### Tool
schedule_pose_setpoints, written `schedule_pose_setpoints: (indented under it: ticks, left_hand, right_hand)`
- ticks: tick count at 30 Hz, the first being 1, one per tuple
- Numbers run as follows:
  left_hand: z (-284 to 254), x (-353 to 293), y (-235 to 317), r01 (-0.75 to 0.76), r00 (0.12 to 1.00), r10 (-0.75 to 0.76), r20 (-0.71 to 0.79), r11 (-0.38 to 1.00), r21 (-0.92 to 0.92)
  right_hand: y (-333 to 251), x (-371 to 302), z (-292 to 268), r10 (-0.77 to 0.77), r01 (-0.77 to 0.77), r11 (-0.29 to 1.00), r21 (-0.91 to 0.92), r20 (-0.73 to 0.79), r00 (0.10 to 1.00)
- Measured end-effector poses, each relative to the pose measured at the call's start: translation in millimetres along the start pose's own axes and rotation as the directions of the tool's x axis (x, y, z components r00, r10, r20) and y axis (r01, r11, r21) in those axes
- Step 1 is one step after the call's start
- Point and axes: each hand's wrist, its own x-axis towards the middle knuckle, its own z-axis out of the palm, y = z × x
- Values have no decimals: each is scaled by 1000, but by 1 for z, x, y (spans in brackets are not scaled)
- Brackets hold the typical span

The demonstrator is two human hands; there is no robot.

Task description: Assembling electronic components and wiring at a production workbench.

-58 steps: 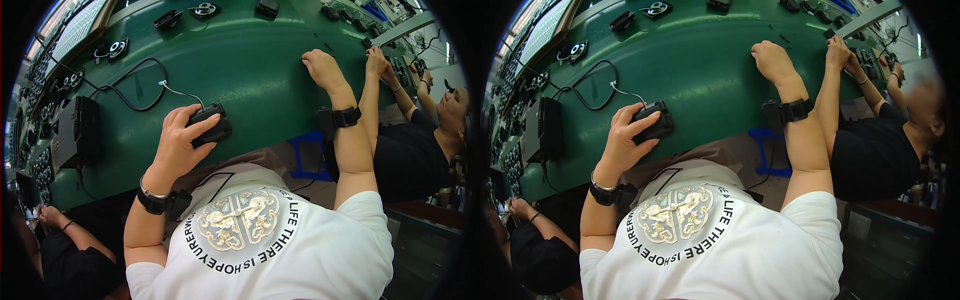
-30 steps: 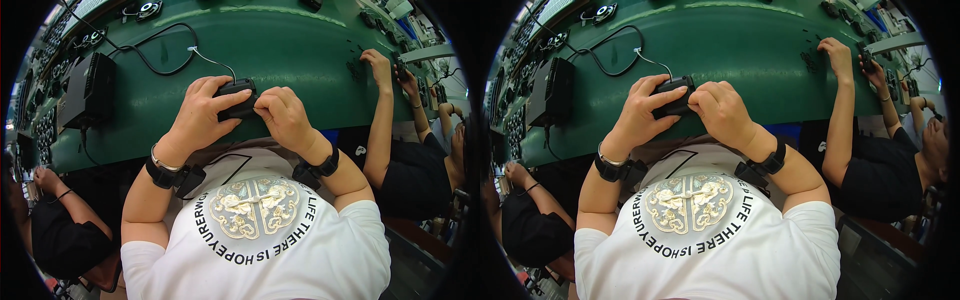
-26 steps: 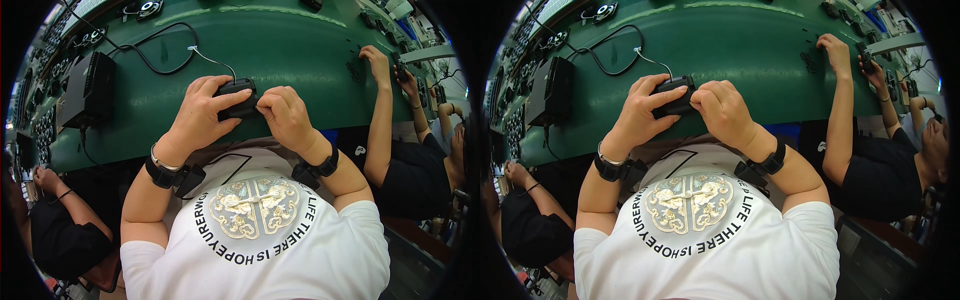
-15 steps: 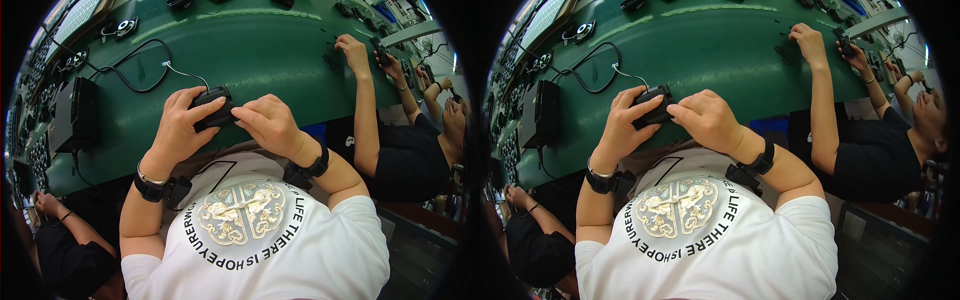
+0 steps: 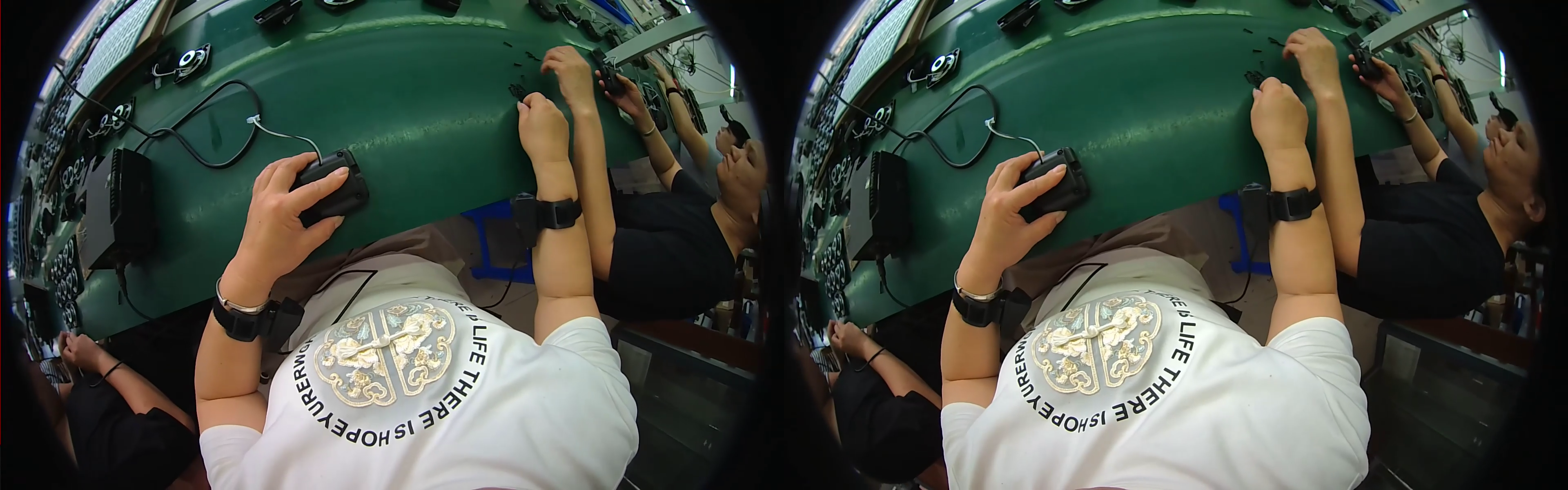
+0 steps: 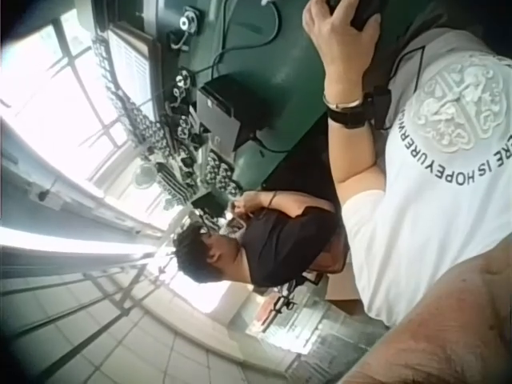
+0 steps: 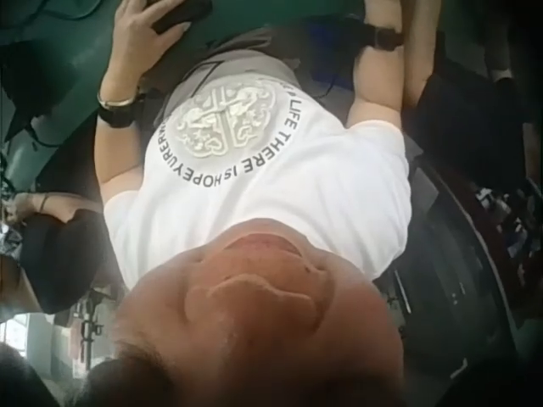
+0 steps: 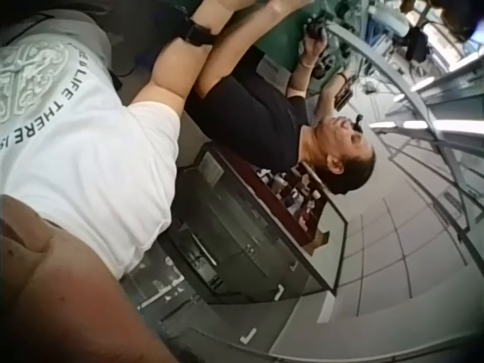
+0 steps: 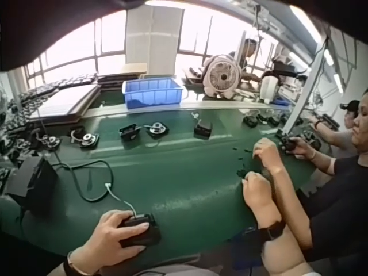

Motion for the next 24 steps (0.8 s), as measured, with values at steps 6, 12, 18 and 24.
schedule_pose_setpoints:
  ticks: [6,12,18,24]
  left_hand:
    - [0,2,0,-37,999,37,-8,999,-31]
    - [2,-2,-1,-19,1000,19,-4,1000,-16]
    - [-1,-3,-9,-17,1000,17,2,1000,-22]
    - [-2,0,-13,-42,999,41,12,999,13]
  right_hand:
    - [8,13,-6,48,-49,999,4,89,995]
    - [-1,12,-13,-38,27,997,79,138,990]
    - [-102,-49,-49,-461,-369,139,919,390,797]
    - [-177,-90,-37,-705,239,189,952,-39,709]
